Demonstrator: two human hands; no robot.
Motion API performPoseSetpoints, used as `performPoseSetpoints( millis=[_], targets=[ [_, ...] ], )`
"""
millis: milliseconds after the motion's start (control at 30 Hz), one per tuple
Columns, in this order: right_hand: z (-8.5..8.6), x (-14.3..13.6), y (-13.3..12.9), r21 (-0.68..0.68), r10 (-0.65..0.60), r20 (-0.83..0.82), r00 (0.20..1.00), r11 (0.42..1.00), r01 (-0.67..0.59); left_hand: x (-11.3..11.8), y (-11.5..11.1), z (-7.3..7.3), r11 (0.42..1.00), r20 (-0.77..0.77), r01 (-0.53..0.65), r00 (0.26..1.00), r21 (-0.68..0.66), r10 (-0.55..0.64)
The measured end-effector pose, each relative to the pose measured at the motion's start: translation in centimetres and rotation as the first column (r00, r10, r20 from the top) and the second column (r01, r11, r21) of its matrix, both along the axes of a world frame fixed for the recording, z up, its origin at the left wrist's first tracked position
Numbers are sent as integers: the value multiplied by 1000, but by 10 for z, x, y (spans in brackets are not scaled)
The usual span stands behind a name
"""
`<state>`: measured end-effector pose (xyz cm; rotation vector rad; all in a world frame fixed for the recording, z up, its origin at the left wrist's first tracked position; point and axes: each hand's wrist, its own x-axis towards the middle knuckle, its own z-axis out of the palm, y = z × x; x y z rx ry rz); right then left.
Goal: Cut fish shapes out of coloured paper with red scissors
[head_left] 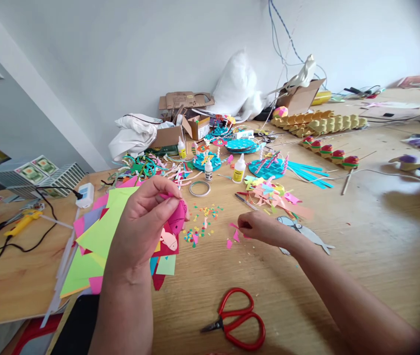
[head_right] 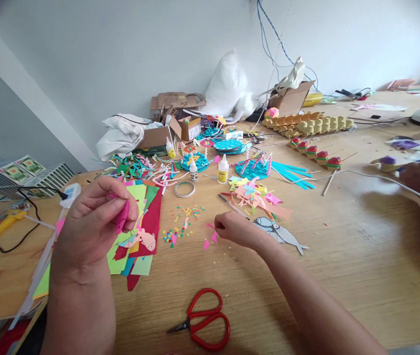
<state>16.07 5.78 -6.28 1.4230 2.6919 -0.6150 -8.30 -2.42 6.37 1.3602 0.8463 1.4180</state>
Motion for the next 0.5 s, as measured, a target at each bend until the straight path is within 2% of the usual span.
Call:
performPoseSetpoints(
  millis=[233, 500],
  targets=[
    [-9, -6, -1, -42, 50, 33, 998, 998, -49, 1, 1, 1, 1000, 14, 18, 1000, -6, -18],
    [-15, -7, -4, 18, 100, 91, 991, 995, -102, 1, 0, -1, 1000, 9, 16, 1000, 3, -16]
  ],
)
